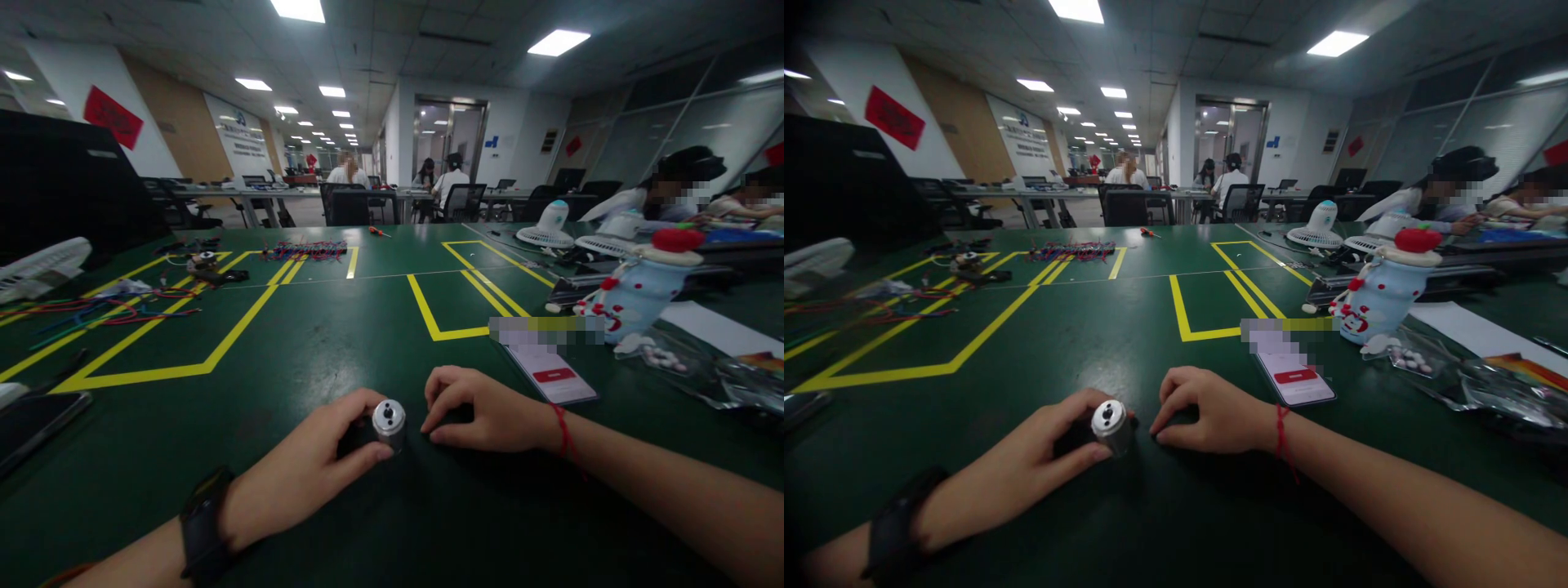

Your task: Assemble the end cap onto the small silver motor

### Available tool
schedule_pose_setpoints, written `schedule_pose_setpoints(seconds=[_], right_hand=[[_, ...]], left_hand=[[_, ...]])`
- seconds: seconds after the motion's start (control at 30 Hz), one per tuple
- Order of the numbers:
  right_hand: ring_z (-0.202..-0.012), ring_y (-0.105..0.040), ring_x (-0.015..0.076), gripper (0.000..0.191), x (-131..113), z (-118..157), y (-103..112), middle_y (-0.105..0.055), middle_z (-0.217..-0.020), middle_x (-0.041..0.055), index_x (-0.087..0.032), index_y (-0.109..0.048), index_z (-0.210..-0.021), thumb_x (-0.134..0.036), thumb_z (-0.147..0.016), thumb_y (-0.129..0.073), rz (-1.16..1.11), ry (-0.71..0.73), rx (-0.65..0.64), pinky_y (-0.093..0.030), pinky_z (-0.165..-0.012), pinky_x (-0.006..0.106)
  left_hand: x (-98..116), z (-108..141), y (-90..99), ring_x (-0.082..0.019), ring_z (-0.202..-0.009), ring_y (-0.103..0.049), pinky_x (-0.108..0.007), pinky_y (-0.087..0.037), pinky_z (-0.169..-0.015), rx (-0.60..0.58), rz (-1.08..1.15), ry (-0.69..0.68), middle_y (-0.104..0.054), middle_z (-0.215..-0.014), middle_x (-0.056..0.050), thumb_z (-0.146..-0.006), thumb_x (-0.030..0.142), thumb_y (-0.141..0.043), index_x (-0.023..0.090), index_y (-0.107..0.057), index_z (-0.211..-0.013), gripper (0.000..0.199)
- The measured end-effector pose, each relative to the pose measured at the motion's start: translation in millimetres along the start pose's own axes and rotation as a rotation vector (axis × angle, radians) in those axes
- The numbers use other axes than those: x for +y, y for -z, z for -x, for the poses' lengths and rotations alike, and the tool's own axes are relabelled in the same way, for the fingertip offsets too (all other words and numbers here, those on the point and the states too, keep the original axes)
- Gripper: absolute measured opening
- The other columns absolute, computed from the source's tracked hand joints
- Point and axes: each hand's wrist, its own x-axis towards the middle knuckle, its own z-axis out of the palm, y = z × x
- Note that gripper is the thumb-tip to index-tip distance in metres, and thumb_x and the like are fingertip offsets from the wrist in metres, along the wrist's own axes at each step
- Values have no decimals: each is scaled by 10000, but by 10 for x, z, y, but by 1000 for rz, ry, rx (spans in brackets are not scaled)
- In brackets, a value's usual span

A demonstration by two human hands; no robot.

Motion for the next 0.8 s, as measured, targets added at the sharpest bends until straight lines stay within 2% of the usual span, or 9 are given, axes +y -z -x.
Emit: schedule_pose_setpoints(seconds=[0.2, 0.3, 0.4, 0.5, 0.67, 0.8], right_hand=[[-840, -552, 136, 177, 6, -6, 48, -566, -977, 31, -210, -729, -923, -191, -754, -680, -29, 13, -28, -455, -764, 288], [-790, -552, 124, 215, 28, -19, 68, -572, -989, 34, -199, -705, -966, -189, -754, -672, -86, -17, -31, -463, -695, 263], [-729, -550, 113, 170, 0, -61, 38, -591, -937, 37, -169, -686, -928, -127, -792, -593, -112, -66, 120, -452, -632, 245], [-761, -556, 125, 156, -130, -124, -38, -598, -889, 34, -170, -678, -877, -99, -797, -565, -79, -27, 285, -451, -655, 249], [-837, -560, 142, 166, -389, -209, -156, -577, -942, 35, -202, -679, -960, -216, -800, -638, -72, 38, 320, -460, -758, 278], [-856, -559, 136, 125, -432, -234, -208, -566, -939, 27, -211, -685, -929, -205, -821, -621, -73, 18, 341, -448, -783, 271]], left_hand=[[-8, -5, 2, -207, -920, -584, -316, -456, -799, 6, 4, -7, -620, -1051, -15, -900, 243, -559, 248, -531, -1112, 214], [3, 1, 2, -205, -901, -585, -310, -458, -780, 10, 3, -5, -625, -1036, -13, -896, 242, -563, 247, -530, -1111, 217], [6, 4, -7, -201, -891, -582, -304, -453, -769, 14, -6, -7, -625, -1026, -5, -897, 244, -570, 253, -523, -1112, 220], [-9, -3, -18, -196, -879, -578, -296, -448, -755, 10, -17, -15, -620, -1011, 0, -900, 235, -565, 251, -522, -1093, 198], [-37, -18, -34, -196, -840, -570, -295, -444, -732, 25, -61, -30, -613, -974, -7, -899, 258, -565, 231, -520, -1047, 157], [-37, -18, -44, -197, -853, -570, -301, -442, -747, 22, -70, -38, -608, -993, -3, -908, 259, -557, 243, -510, -1057, 157]])
